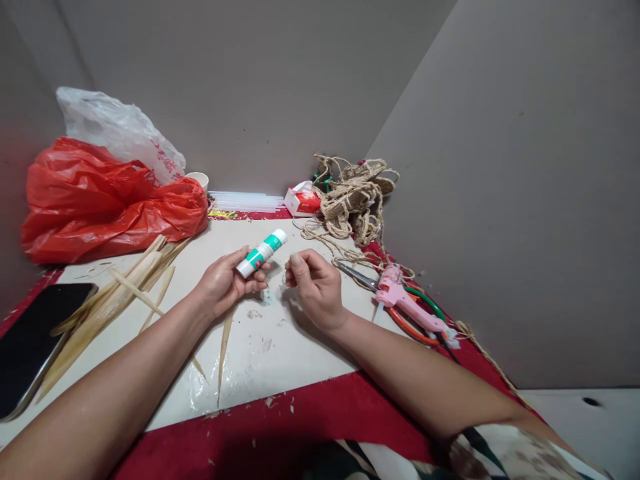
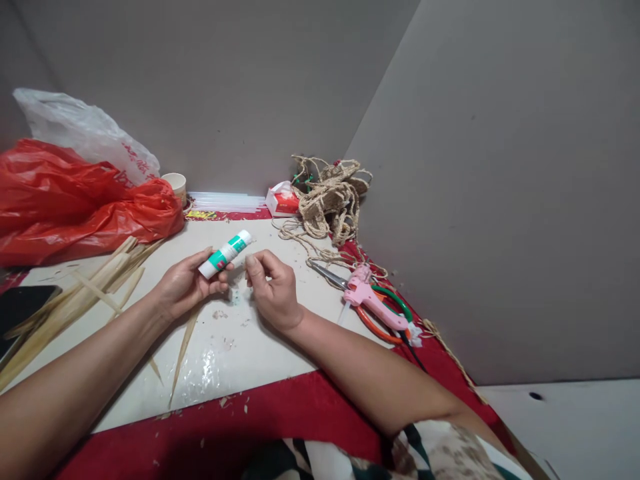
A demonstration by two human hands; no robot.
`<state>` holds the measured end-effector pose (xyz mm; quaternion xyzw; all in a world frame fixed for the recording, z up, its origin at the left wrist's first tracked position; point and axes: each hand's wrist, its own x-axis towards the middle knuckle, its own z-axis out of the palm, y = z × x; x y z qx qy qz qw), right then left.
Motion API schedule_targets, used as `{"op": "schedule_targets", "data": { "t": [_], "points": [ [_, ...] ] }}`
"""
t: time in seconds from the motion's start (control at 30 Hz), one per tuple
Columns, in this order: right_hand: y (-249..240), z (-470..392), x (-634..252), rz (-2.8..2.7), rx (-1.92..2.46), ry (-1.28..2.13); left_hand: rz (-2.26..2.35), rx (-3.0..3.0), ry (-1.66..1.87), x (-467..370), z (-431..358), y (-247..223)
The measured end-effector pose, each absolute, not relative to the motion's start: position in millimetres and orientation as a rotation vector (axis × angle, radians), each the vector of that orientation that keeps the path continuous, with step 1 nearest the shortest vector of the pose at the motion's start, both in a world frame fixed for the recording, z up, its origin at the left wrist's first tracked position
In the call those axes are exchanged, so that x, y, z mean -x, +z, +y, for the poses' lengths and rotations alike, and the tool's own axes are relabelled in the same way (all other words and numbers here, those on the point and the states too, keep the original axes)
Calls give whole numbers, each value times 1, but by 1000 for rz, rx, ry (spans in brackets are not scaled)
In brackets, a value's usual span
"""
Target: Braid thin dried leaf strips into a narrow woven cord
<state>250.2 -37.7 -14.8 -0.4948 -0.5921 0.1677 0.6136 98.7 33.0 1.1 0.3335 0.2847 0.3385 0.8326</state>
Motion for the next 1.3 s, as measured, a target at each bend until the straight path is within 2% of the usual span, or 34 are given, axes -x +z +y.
{"op": "schedule_targets", "data": {
  "t": [0.37,0.7,1.3],
  "points": [
    [-17,-29,-249,-1329,1219,469,539,-736,617,-99,33,2],
    [-18,-32,-247,-1392,1190,323,492,-785,592,-99,27,4],
    [-15,-31,-247,-1280,1144,483,520,-766,540,-99,25,5]
  ]
}}
